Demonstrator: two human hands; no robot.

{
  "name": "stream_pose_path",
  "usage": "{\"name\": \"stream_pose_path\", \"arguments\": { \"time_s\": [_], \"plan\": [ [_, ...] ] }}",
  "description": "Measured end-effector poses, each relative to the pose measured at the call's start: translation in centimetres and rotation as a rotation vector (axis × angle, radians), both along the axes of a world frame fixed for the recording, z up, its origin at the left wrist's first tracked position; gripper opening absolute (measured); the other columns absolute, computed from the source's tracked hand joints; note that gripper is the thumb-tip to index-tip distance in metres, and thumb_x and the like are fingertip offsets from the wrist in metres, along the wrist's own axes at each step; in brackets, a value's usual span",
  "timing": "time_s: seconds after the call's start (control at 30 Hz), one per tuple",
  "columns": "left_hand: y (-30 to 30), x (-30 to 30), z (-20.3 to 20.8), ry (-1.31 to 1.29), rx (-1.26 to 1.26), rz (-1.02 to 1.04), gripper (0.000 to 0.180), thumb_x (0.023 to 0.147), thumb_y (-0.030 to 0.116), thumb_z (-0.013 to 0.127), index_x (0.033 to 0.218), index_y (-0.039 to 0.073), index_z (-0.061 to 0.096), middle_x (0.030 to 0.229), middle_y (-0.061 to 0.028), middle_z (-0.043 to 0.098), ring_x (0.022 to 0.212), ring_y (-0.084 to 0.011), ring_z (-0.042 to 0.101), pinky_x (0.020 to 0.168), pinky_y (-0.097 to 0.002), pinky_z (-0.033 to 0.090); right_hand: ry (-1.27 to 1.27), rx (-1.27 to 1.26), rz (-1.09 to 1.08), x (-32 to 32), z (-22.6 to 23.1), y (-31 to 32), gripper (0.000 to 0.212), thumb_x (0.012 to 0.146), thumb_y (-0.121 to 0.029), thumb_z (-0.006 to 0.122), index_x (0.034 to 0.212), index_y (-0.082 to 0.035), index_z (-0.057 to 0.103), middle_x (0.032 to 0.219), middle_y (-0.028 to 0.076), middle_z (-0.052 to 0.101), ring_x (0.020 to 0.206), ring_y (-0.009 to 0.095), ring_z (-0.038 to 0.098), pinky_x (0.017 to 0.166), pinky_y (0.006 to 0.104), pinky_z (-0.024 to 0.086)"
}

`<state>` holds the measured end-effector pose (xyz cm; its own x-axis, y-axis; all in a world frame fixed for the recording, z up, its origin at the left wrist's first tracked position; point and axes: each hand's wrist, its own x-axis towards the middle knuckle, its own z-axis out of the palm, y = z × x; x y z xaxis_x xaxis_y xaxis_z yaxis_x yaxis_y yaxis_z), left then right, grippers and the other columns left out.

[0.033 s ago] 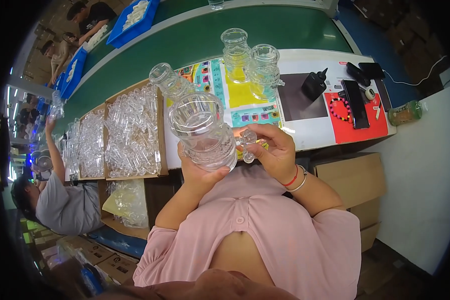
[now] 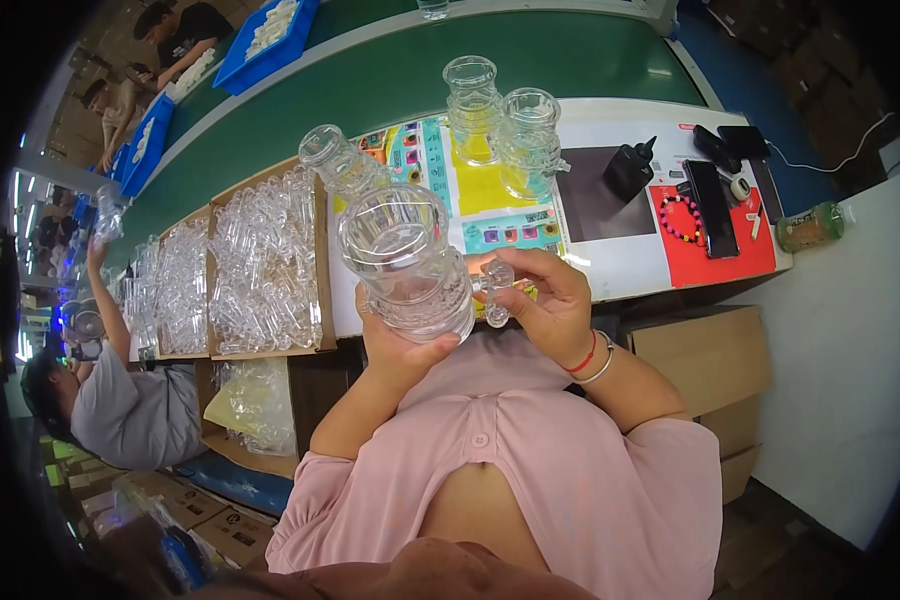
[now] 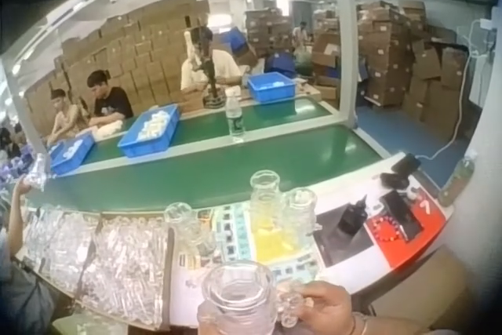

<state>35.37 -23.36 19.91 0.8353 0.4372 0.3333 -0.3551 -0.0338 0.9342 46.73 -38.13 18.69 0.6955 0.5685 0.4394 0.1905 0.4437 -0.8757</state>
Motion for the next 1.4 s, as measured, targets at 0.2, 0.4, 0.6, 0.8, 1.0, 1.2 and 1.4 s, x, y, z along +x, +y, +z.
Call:
{"name": "stream_pose_path", "arguments": {
  "time_s": [0.2, 0.4, 0.6, 0.8, 1.0, 1.2, 1.4],
  "plan": [
    [-0.2, -0.2, 0.9, -0.011, -0.103, -0.019, 0.089, 0.061, 0.018, 0.081, 0.125, 0.001, 0.021, 0.115, -0.0149, 0.045, 0.106, -0.022, 0.049, 0.09, -0.0351, 0.041, -0.205, -0.066, -0.045, 0.1, 0.4, -0.1, 0.041, 0.072, -0.001, 0.069, 0.108, 0.004, 0.052, 0.101, 0.011, 0.056, 0.09, 0.017, 0.054, 0.081, 0.0275, 0.043],
    [-0.1, -0.4, 0.2, 0.003, -0.128, -0.057, 0.088, 0.064, 0.025, 0.078, 0.126, 0.0, 0.019, 0.119, -0.017, 0.041, 0.112, -0.0243, 0.045, 0.094, -0.0379, 0.038, -0.284, -0.079, -0.107, 0.0, 0.4, 0.0, 0.042, 0.069, -0.003, 0.072, 0.106, 0.003, 0.054, 0.095, 0.012, 0.058, 0.084, 0.017, 0.055, 0.075, 0.028, 0.042],
    [0.8, -1.2, 0.6, 0.048, -0.404, -0.267, 0.094, 0.066, 0.03, 0.076, 0.13, 0.001, 0.014, 0.124, -0.0169, 0.038, 0.115, -0.0246, 0.043, 0.096, -0.0389, 0.036, -0.542, -0.237, 0.045, 0.8, 2.9, -0.4, 0.049, 0.076, -0.025, 0.068, 0.112, 0.002, 0.049, 0.1, 0.017, 0.058, 0.091, 0.023, 0.057, 0.084, 0.0328, 0.042],
    [2.0, -2.7, 0.3, 0.181, -0.24, -0.402, 0.091, 0.059, 0.034, 0.08, 0.128, 0.003, 0.03, 0.114, -0.0121, 0.047, 0.108, -0.0249, 0.048, 0.091, -0.0395, 0.04, 0.255, -0.025, 0.392, -1.1, 7.2, 3.2, 0.059, 0.091, -0.047, 0.03, 0.123, 0.002, 0.033, 0.121, 0.018, 0.046, 0.111, 0.025, 0.046, 0.097, 0.0402, 0.032],
    [1.5, -4.8, -0.5, -0.268, 0.672, -0.286, 0.079, 0.049, 0.034, 0.081, 0.116, 0.009, 0.048, 0.106, -0.0119, 0.051, 0.09, -0.0319, 0.053, 0.077, -0.0422, 0.043, -0.338, 0.028, 0.749, -2.4, 5.3, 0.7, 0.053, 0.093, -0.04, 0.026, 0.116, 0.002, 0.048, 0.121, 0.021, 0.048, 0.118, 0.034, 0.042, 0.101, 0.0443, 0.027],
    [1.6, -5.3, -0.3, -0.289, 0.626, -0.098, 0.076, 0.051, 0.034, 0.08, 0.115, 0.008, 0.049, 0.102, -0.0109, 0.052, 0.085, -0.0327, 0.052, 0.074, -0.042, 0.044, -0.153, 0.003, 0.81, -2.1, 4.8, 3.3, 0.047, 0.095, -0.034, 0.027, 0.115, 0.003, 0.049, 0.119, 0.021, 0.05, 0.114, 0.035, 0.045, 0.099, 0.0451, 0.031],
    [3.7, -7.1, -2.9, 0.122, 0.233, 0.018, 0.078, 0.067, 0.035, 0.072, 0.126, -0.002, 0.035, 0.115, -0.0141, 0.049, 0.105, -0.0273, 0.051, 0.088, -0.0379, 0.04, -0.134, -0.151, 0.361, -1.1, 3.4, 8.4, 0.044, 0.09, -0.031, 0.045, 0.121, 0.0, 0.04, 0.121, 0.02, 0.044, 0.112, 0.033, 0.045, 0.098, 0.042, 0.031]
  ]
}}
